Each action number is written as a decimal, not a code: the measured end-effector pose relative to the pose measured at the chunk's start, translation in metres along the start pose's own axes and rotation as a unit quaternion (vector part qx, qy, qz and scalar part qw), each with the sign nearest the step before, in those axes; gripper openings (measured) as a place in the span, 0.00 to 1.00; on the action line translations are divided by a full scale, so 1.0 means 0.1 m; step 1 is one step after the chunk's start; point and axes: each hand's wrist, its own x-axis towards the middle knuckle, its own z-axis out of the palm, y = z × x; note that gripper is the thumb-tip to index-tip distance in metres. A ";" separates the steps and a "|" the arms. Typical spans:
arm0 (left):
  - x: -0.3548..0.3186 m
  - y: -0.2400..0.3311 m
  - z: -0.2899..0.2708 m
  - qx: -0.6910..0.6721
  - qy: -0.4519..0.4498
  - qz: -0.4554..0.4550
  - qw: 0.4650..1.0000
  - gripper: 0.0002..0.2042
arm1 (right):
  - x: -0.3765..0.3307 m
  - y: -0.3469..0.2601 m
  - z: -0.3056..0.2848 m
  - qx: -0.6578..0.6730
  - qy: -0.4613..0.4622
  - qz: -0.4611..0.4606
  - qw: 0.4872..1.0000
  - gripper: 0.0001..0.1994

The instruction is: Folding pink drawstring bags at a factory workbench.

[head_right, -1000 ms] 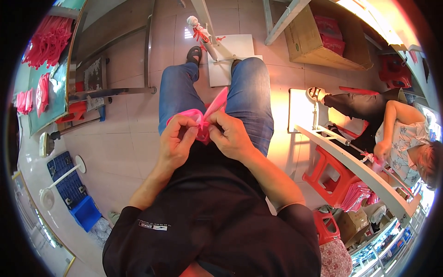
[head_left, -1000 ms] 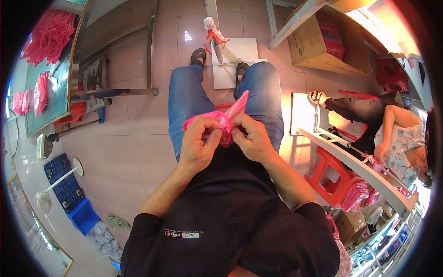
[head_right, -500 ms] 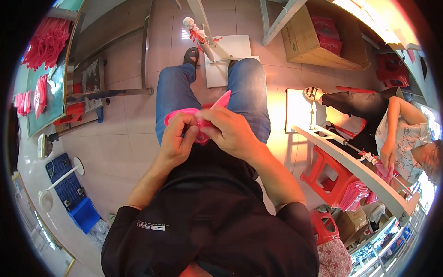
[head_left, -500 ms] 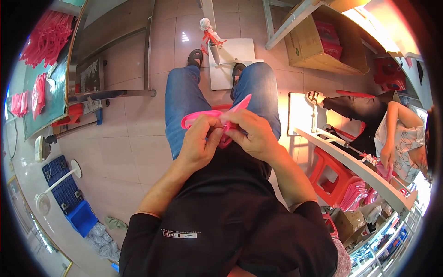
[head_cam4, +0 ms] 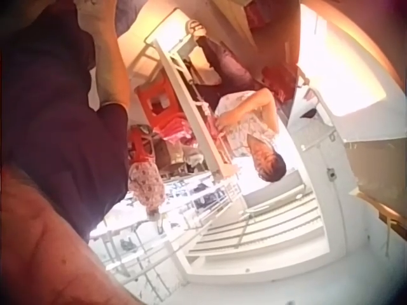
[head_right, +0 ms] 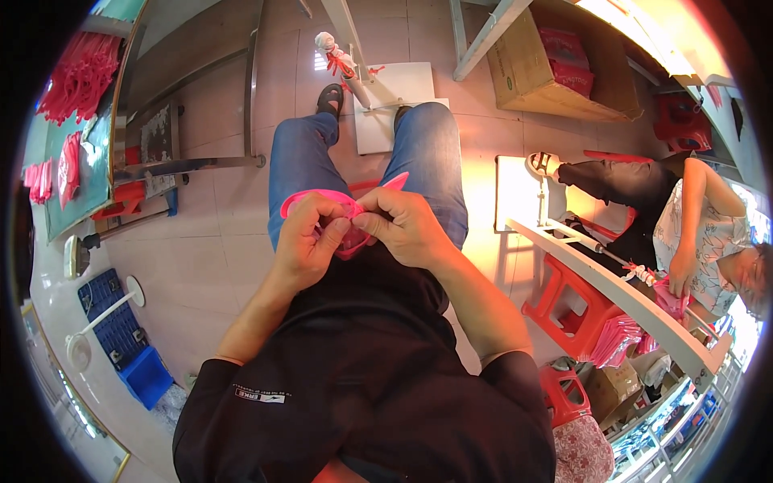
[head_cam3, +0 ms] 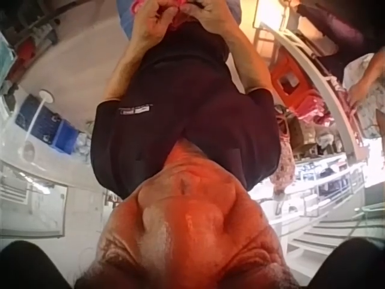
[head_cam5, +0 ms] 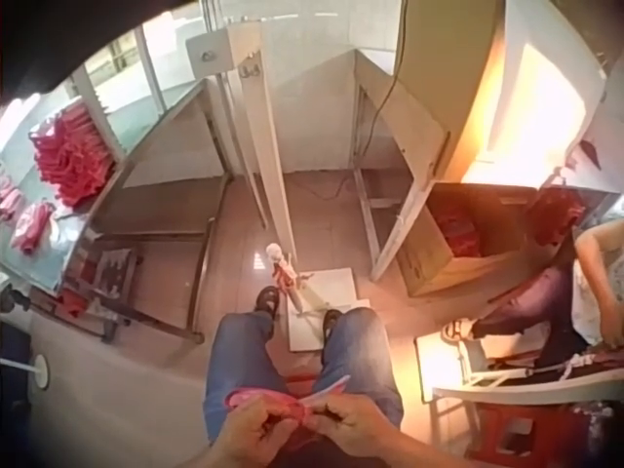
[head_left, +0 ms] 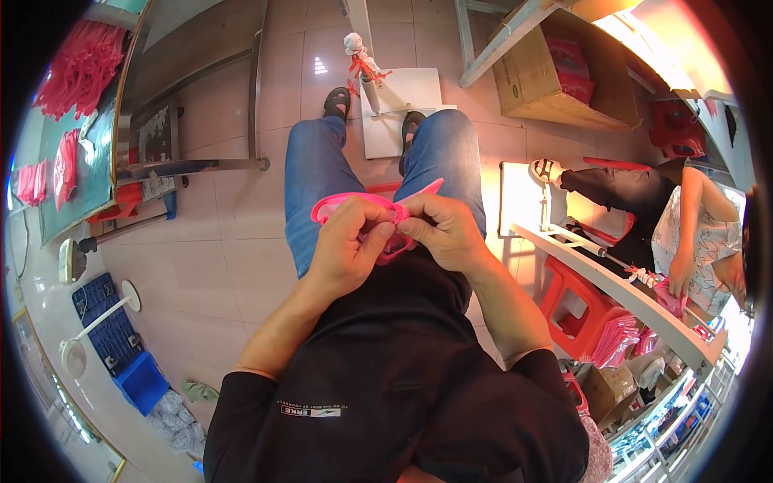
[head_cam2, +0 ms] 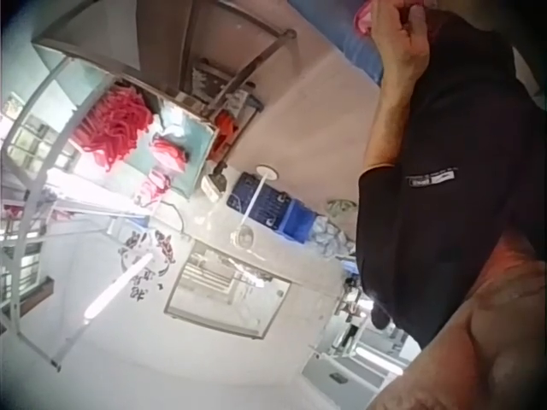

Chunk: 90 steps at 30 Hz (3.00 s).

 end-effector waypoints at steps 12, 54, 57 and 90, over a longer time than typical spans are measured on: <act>0.06 0.04 0.02 -0.044 -0.018 -0.058 0.997 0.05 | 0.01 0.02 0.01 -0.288 0.090 -0.219 0.928 0.09; 0.07 0.10 0.13 0.009 -0.025 -0.024 0.999 0.05 | -0.06 -0.02 -0.20 -0.186 0.027 -0.225 0.956 0.07; 0.06 0.09 0.13 -0.004 -0.019 -0.045 0.999 0.05 | -0.07 0.00 -0.20 -0.166 0.038 -0.221 0.960 0.07; -0.02 -0.01 0.10 -0.051 0.003 -0.039 0.998 0.04 | -0.22 0.21 0.08 -0.120 0.118 -0.230 0.959 0.04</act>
